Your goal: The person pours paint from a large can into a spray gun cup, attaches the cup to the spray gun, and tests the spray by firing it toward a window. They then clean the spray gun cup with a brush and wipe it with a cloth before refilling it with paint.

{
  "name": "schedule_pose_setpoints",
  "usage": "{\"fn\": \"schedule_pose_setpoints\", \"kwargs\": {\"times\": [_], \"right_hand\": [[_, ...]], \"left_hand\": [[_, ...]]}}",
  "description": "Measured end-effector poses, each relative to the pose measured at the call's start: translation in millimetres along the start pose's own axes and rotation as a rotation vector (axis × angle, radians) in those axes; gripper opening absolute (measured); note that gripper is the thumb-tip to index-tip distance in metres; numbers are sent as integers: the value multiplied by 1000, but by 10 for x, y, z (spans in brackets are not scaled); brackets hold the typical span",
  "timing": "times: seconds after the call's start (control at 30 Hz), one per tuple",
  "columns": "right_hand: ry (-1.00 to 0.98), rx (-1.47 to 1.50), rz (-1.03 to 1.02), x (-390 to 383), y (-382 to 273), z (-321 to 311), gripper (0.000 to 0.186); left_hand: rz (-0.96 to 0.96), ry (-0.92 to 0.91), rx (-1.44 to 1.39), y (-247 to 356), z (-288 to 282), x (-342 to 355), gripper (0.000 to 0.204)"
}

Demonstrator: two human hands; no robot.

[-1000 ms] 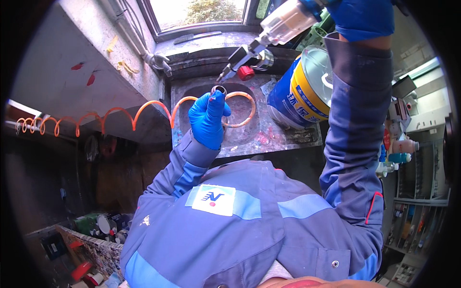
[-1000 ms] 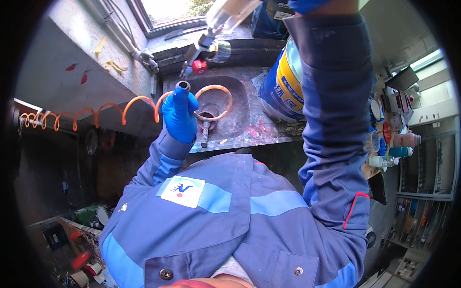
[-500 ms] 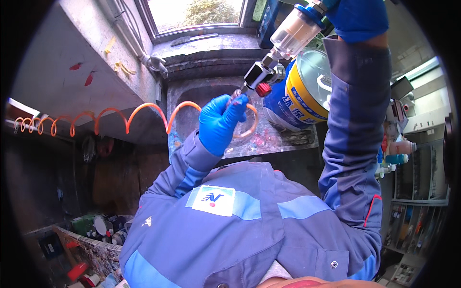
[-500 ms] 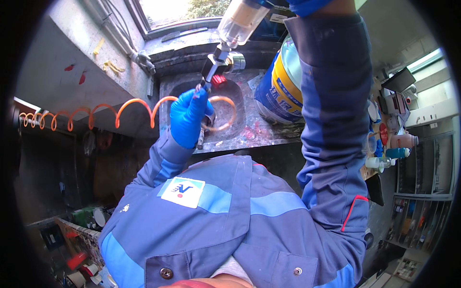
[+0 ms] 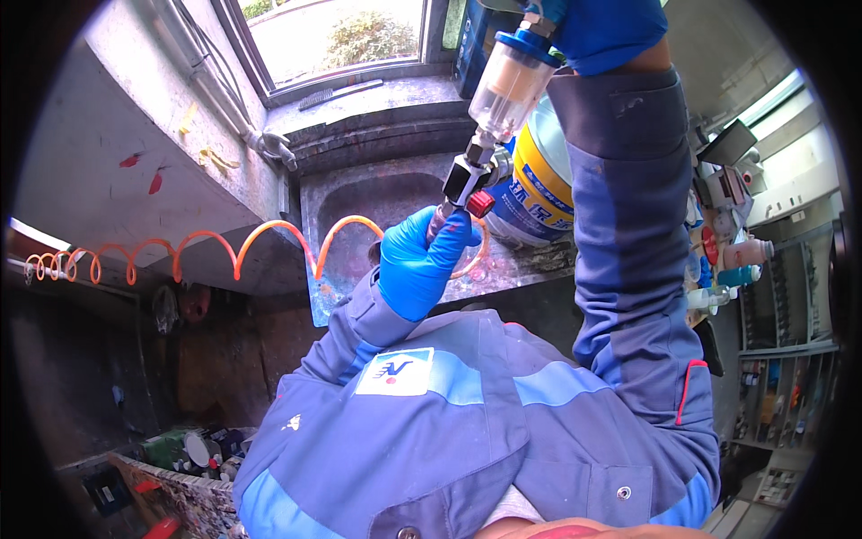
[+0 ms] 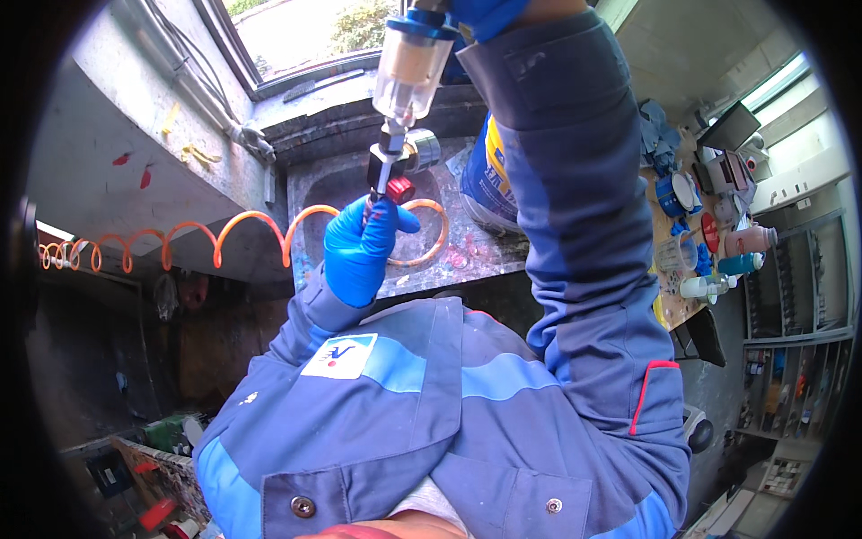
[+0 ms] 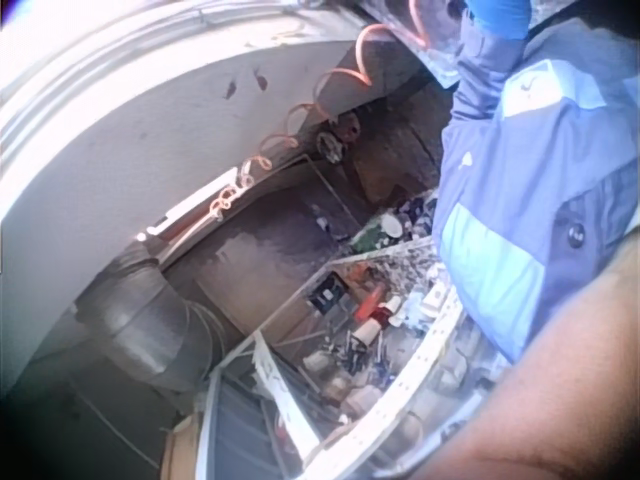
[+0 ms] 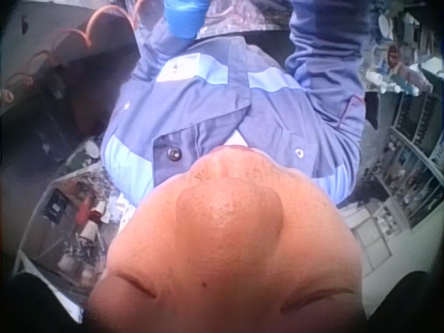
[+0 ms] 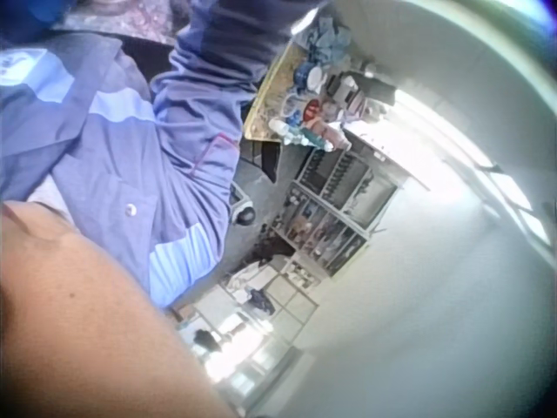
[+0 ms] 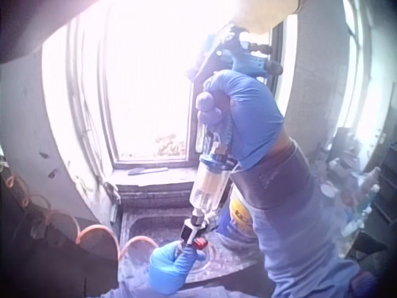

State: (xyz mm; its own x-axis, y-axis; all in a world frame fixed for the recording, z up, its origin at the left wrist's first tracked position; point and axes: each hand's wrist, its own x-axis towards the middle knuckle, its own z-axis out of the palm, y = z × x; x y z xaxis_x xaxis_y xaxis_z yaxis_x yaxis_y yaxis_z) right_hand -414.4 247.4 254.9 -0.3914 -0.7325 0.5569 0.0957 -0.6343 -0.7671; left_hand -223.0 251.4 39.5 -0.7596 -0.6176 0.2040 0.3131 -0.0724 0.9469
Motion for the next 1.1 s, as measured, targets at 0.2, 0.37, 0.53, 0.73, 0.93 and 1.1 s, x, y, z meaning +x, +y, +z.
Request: {"fn": "schedule_pose_setpoints", "kwargs": {"times": [0.2,0.37,0.53,0.73,0.93,1.1], "right_hand": [[131,-39,136,-104,157,-22,20],[-329,-382,101,-34,415,-248,23],[202,-482,276,-148,852,-287,24],[255,-321,318,-165,1032,-276,22],[222,-329,346,-195,1116,-320,23],[247,-317,367,-271,1259,-329,24]], "left_hand": [[-55,67,3,-223,-16,-15,16],[-105,-5,56,-731,-86,229,17],[-85,-150,344,-1315,-174,338,25],[-114,-180,108,-1518,-173,399,24],[-256,-345,230,-1163,-276,360,36],[452,-193,766,-257,-854,748,46]]}}
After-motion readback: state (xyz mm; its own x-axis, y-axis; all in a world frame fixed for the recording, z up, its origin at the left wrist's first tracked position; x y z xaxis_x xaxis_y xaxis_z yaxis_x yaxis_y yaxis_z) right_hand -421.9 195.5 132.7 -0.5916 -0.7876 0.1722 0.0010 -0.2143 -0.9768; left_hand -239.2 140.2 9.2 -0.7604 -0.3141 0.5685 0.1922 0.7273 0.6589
